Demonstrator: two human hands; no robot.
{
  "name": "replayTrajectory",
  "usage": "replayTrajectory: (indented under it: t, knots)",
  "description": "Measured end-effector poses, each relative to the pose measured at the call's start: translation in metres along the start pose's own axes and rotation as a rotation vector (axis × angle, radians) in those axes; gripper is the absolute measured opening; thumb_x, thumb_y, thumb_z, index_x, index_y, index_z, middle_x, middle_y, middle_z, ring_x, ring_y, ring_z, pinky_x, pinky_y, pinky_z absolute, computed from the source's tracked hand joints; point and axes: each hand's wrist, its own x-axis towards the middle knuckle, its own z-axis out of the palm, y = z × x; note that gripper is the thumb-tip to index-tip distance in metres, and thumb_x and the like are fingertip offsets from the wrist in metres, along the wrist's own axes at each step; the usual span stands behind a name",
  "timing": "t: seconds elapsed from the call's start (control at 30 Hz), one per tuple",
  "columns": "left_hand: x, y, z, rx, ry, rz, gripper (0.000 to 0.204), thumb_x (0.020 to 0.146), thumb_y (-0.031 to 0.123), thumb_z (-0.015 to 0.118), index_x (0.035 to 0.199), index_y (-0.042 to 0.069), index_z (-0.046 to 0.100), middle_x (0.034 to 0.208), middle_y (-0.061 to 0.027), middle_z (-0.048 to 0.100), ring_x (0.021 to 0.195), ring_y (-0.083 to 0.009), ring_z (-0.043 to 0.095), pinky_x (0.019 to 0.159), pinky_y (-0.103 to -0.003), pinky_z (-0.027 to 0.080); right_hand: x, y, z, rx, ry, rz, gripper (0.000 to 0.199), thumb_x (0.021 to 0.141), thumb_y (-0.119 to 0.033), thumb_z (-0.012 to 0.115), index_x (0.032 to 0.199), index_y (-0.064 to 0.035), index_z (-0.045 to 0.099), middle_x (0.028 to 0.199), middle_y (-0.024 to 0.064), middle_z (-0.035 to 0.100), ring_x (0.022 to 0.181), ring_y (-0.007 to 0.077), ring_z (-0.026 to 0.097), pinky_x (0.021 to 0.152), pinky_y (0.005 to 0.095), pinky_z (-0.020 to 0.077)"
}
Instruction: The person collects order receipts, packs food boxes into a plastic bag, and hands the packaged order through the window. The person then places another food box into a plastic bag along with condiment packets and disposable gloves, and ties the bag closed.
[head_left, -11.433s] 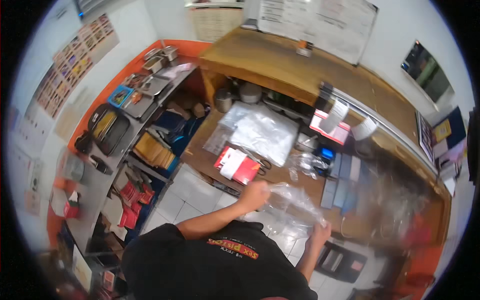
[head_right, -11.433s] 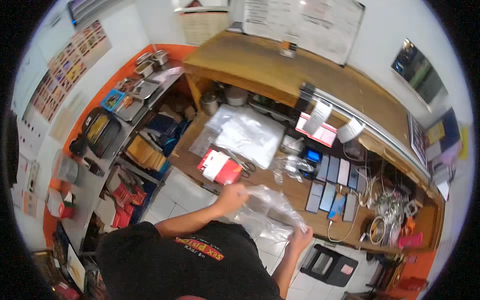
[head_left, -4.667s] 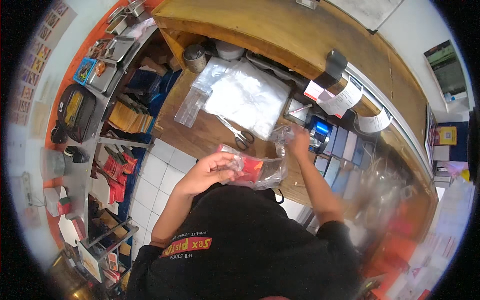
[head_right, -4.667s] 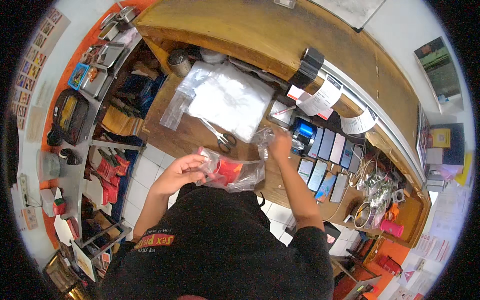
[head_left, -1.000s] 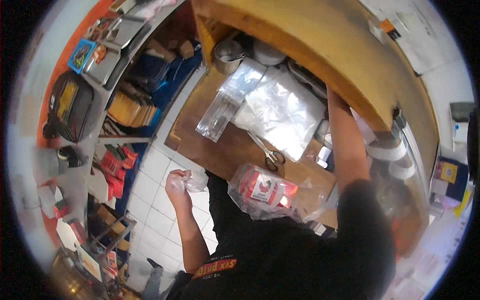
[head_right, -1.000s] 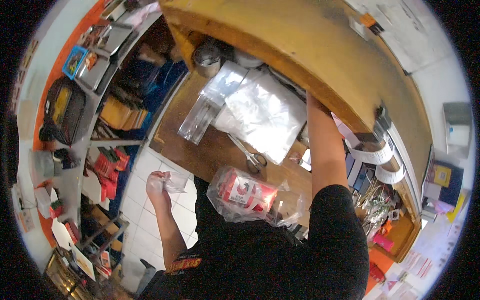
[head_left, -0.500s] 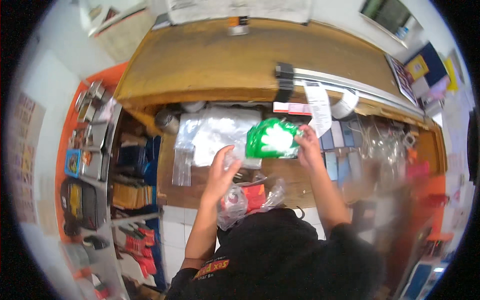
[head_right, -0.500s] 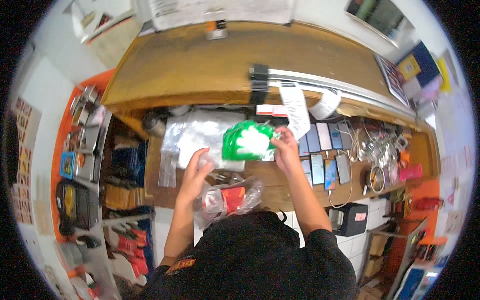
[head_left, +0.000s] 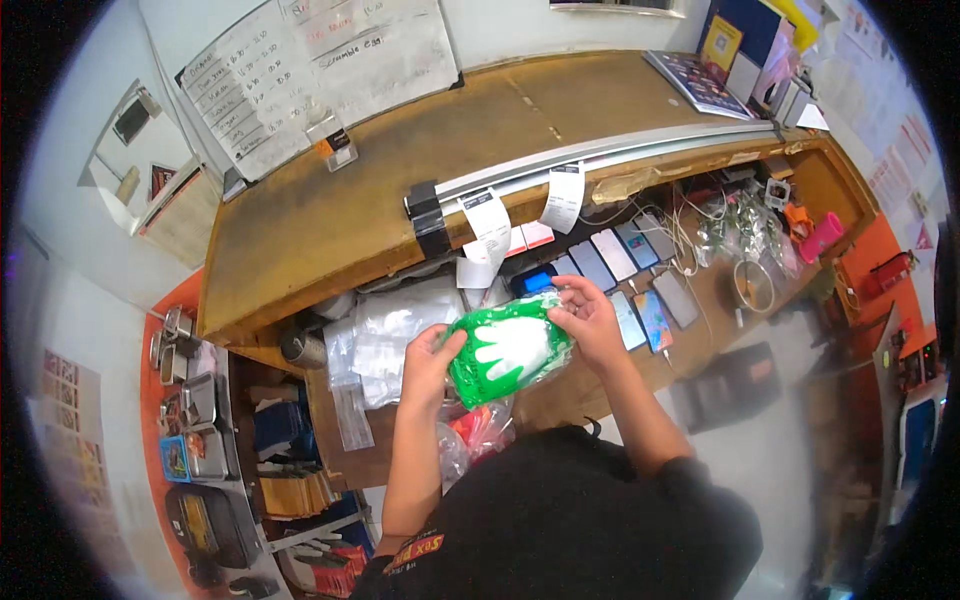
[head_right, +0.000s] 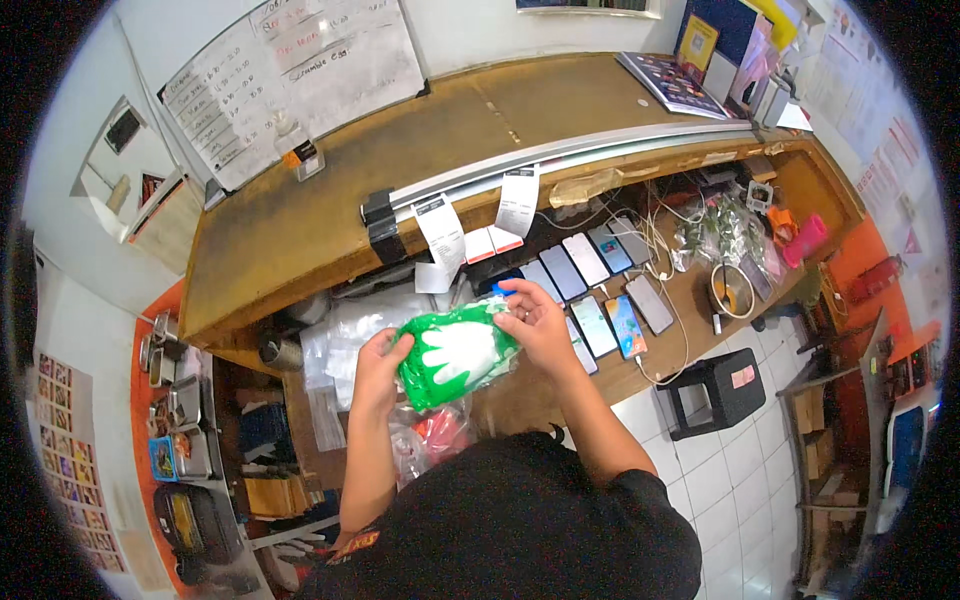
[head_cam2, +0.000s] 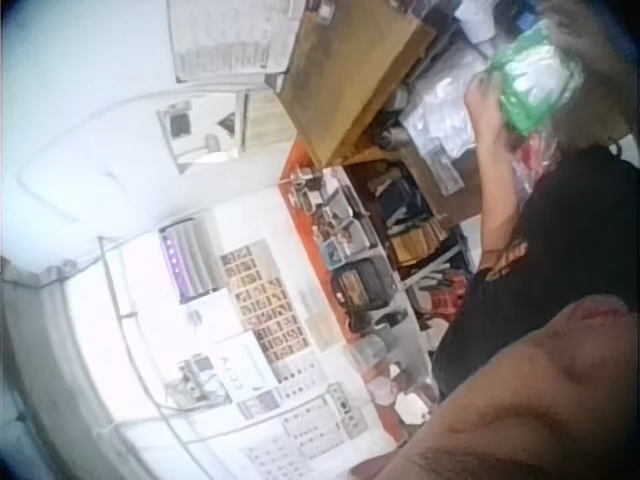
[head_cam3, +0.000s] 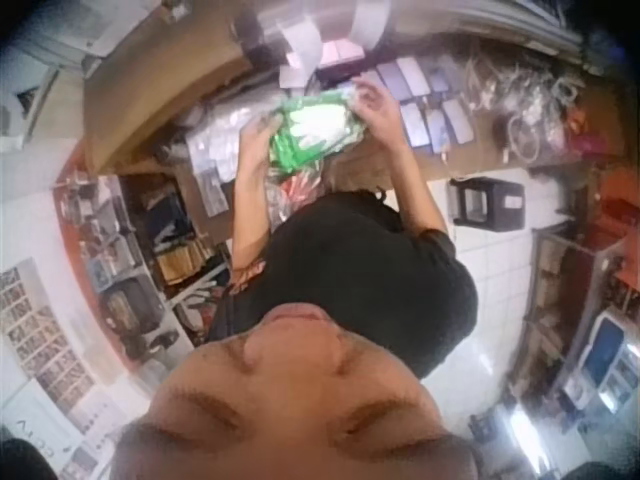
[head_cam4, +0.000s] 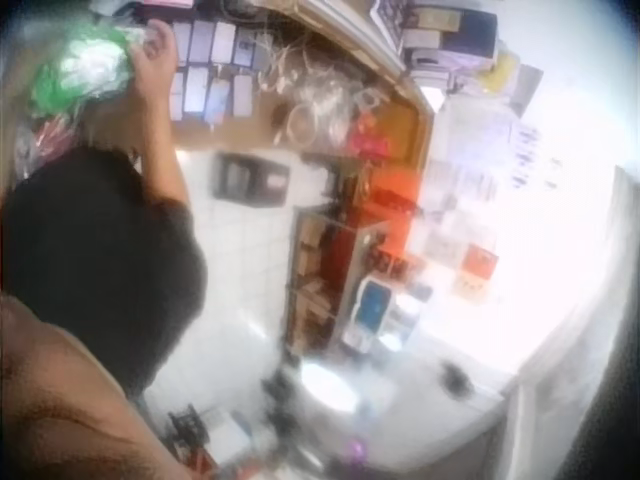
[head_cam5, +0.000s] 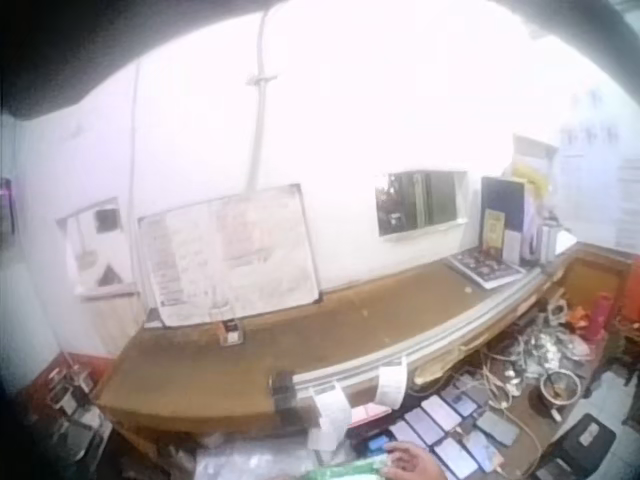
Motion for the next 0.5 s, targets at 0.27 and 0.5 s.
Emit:
replayTrajectory:
  t: [0.27, 0.5]
  knots:
    - [-0.001, 0.0, -0.004, -0.359, 0.083, -0.086, 0.019, 0.09, 0.015, 0.07, 0.103, 0.002, 0.064, 0.097, -0.0073, 0.069, 0.086, -0.0158, 0.065, 0.08, -0.031, 0.053, 0.012, 0.009, 0.002, 0.059, 0.053, 0.042, 0.04, 0.084, 0.001, 0.071, 0.121, -0.0003, 0.054, 0.094, 0.0044, 0.067, 0.082, 0.0081, 0.06, 0.074, 0.0217, 0.0479]
    - [0.001, -0.007, -0.011, -0.468, 0.117, -0.083, 0.02, 0.092, 0.014, 0.067, 0.107, 0.003, 0.058, 0.097, -0.0092, 0.068, 0.082, -0.0166, 0.066, 0.073, -0.032, 0.057, 0.003, 0.011, 0.022, 0.312, -0.111, 0.378, 0.042, 0.088, -0.012, 0.069, 0.126, -0.001, 0.055, 0.109, 0.0076, 0.068, 0.103, 0.0151, 0.062, 0.093, 0.0312, 0.0479]
